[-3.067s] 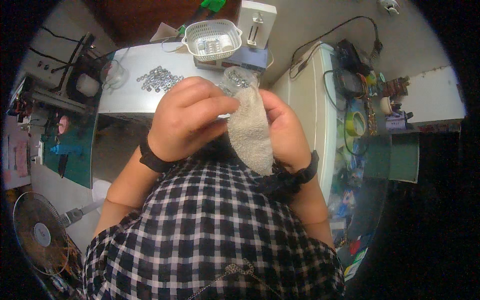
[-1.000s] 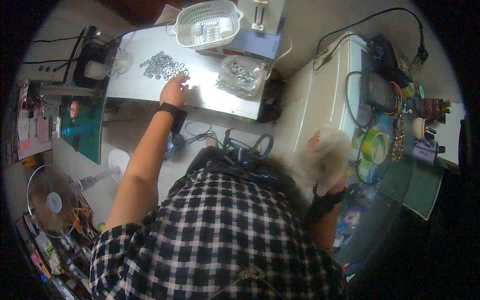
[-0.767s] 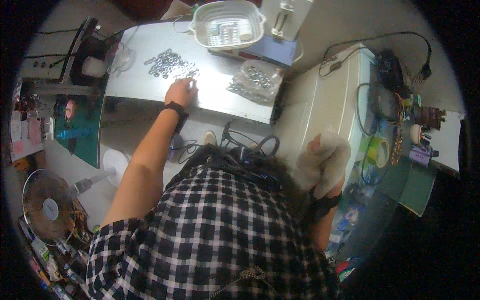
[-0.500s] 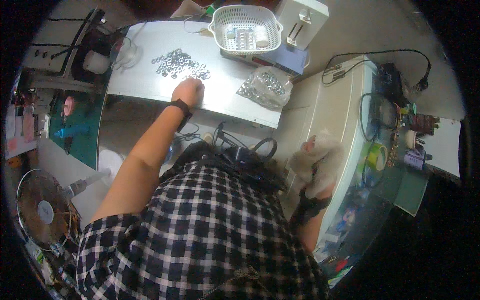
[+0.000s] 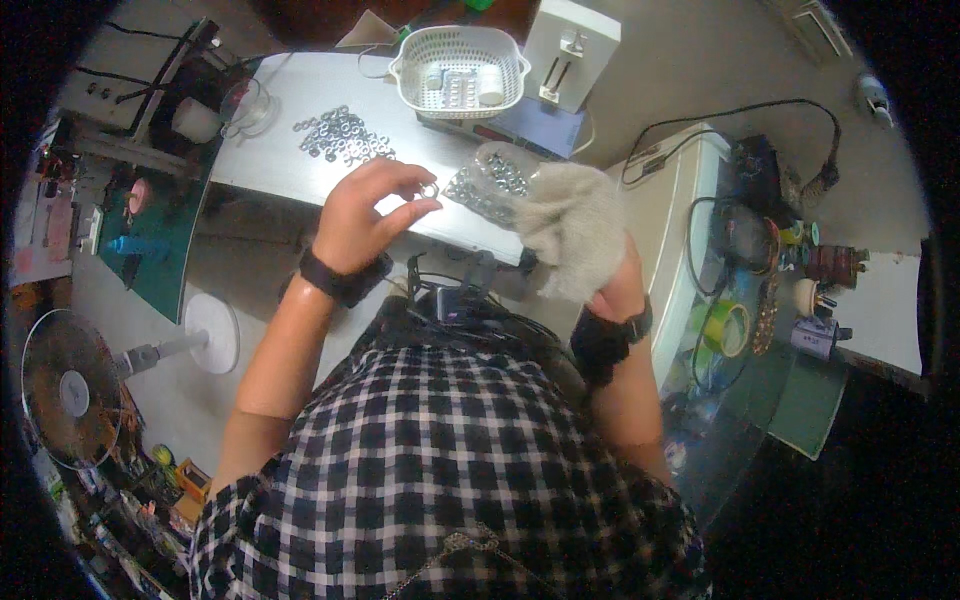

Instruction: The person repeatedly picks small metal washers from a table, wipes each one with a cloth, and places it back. Midway, they walk to a bathroom, wet the cloth in a basin, and return to continue wiping the washers.

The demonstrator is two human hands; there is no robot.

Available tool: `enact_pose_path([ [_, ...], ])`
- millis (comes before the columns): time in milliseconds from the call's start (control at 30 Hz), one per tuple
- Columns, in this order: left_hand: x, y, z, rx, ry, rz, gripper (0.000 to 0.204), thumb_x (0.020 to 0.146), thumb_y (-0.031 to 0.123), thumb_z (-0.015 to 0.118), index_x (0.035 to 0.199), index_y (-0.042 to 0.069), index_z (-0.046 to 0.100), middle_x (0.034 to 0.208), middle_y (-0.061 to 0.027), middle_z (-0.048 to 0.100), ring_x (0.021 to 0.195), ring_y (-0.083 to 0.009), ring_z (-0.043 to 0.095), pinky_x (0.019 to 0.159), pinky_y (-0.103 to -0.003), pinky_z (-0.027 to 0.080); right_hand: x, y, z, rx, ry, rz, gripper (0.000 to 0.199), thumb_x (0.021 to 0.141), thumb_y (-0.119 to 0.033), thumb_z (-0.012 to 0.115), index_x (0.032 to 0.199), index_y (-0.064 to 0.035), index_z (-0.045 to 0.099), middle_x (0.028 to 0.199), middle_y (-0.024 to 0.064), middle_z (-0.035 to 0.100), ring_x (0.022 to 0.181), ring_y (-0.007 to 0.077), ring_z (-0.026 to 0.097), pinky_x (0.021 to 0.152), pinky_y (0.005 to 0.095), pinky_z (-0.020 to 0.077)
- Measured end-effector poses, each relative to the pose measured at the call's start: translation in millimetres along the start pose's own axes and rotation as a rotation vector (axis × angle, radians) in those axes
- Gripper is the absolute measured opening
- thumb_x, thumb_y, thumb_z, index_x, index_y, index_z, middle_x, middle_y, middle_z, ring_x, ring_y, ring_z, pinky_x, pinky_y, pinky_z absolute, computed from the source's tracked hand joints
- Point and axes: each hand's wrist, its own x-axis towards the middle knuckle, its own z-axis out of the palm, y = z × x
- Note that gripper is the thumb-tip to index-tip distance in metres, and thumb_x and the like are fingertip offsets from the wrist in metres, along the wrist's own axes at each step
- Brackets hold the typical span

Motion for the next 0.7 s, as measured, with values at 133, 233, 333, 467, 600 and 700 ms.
enact_pose_path([
  [133, 11, 51, 9, 0.063, 0.025, 0.119, 0.027, 0.071, 0.021, 0.08, 0.091, 0.008, 0.069, 0.085, -0.0069, 0.067, 0.074, -0.0228, 0.062, 0.066, -0.032, 0.048, 25, -12, 8, -0.087, -0.181, 0.19, 0.04, 0.092, -0.012, 0.062, 0.129, 0.0001, 0.052, 0.118, 0.0088, 0.062, 0.102, 0.017, 0.062, 0.088, 0.0312, 0.0522],
  [233, 19, 71, 15, 0.129, 0.045, 0.176, 0.028, 0.07, 0.024, 0.08, 0.09, 0.009, 0.068, 0.081, -0.0069, 0.065, 0.074, -0.0246, 0.061, 0.066, -0.033, 0.048, 32, -18, 20, -0.257, -0.318, 0.236, 0.043, 0.088, -0.011, 0.067, 0.128, -0.0013, 0.054, 0.116, 0.007, 0.063, 0.1, 0.0135, 0.062, 0.086, 0.0286, 0.0517],
  [333, 25, 80, 15, 0.207, 0.03, 0.24, 0.031, 0.07, 0.025, 0.079, 0.092, 0.009, 0.066, 0.08, -0.0074, 0.062, 0.075, -0.0269, 0.06, 0.067, -0.036, 0.048, 32, -19, 32, -0.507, -0.415, 0.108, 0.044, 0.085, -0.011, 0.072, 0.125, -0.0019, 0.056, 0.113, 0.0052, 0.064, 0.098, 0.0116, 0.061, 0.085, 0.027, 0.0507],
  [467, 27, 89, 8, 0.172, -0.013, 0.231, 0.039, 0.068, 0.025, 0.08, 0.1, 0.009, 0.065, 0.086, -0.0079, 0.064, 0.08, -0.0262, 0.061, 0.07, -0.036, 0.048, 26, -18, 41, -0.37, -0.354, 0.142, 0.043, 0.085, -0.01, 0.072, 0.124, -0.0017, 0.056, 0.112, 0.0042, 0.064, 0.099, 0.0121, 0.06, 0.086, 0.0271, 0.0497],
  [600, 25, 93, 2, 0.091, -0.02, 0.218, 0.042, 0.069, 0.023, 0.081, 0.105, 0.008, 0.065, 0.094, -0.0079, 0.067, 0.086, -0.025, 0.063, 0.076, -0.034, 0.049, 19, -8, 46, -0.422, -0.258, -0.042, 0.036, 0.089, -0.011, 0.067, 0.122, -0.0023, 0.057, 0.11, 0.0038, 0.065, 0.095, 0.0111, 0.061, 0.081, 0.0261, 0.051],
  [700, 21, 91, 0, 0.076, -0.035, 0.271, 0.041, 0.07, 0.022, 0.082, 0.104, 0.007, 0.065, 0.094, -0.0081, 0.067, 0.085, -0.0244, 0.063, 0.077, -0.034, 0.049, 16, 1, 50, -0.349, -0.181, -0.04, 0.03, 0.092, -0.01, 0.061, 0.121, -0.0032, 0.057, 0.108, 0.0043, 0.065, 0.092, 0.0107, 0.062, 0.078, 0.0255, 0.0519],
])
